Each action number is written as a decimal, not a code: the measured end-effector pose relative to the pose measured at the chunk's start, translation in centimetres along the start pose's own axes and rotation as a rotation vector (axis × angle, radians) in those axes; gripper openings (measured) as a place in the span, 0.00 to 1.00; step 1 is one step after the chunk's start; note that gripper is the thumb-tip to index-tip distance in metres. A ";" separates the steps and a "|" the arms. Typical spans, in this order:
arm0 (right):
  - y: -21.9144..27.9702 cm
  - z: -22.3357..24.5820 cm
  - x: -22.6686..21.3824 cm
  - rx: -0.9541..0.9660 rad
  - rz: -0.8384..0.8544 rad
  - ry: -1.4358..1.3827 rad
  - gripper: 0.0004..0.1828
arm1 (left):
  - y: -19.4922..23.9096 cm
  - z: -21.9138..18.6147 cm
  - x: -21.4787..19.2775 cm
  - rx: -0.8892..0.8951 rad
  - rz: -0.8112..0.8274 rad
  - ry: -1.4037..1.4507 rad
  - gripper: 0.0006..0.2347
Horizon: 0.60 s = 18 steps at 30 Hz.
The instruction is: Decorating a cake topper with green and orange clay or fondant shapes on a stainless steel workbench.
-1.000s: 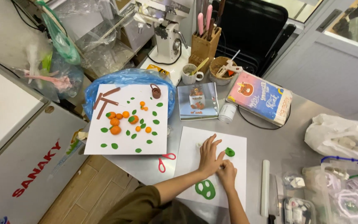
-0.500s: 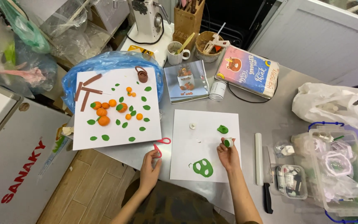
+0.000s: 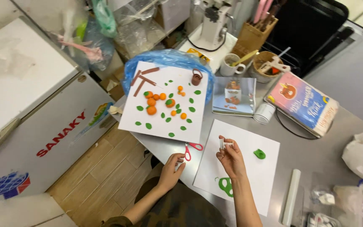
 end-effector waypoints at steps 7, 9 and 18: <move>-4.2 -1.6 7.8 0.136 0.032 0.159 0.18 | 0.8 1.7 -4.1 -0.230 -0.123 -0.006 0.12; -5.8 -3.4 9.0 0.154 0.115 0.226 0.14 | 1.1 2.7 -4.6 -0.160 -0.144 0.013 0.12; -10.5 -11.2 15.8 0.258 0.295 0.644 0.08 | 1.0 5.1 -8.1 -0.237 -0.227 0.017 0.11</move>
Point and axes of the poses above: each hand's wrist, its own y-axis away from the middle knuckle, its own x-axis out of the palm, z = x × y, the point moved 5 cm from there along -y, towards the middle knuckle, and after that the axes turned 2 degrees about -z, right-handed, at the moved point
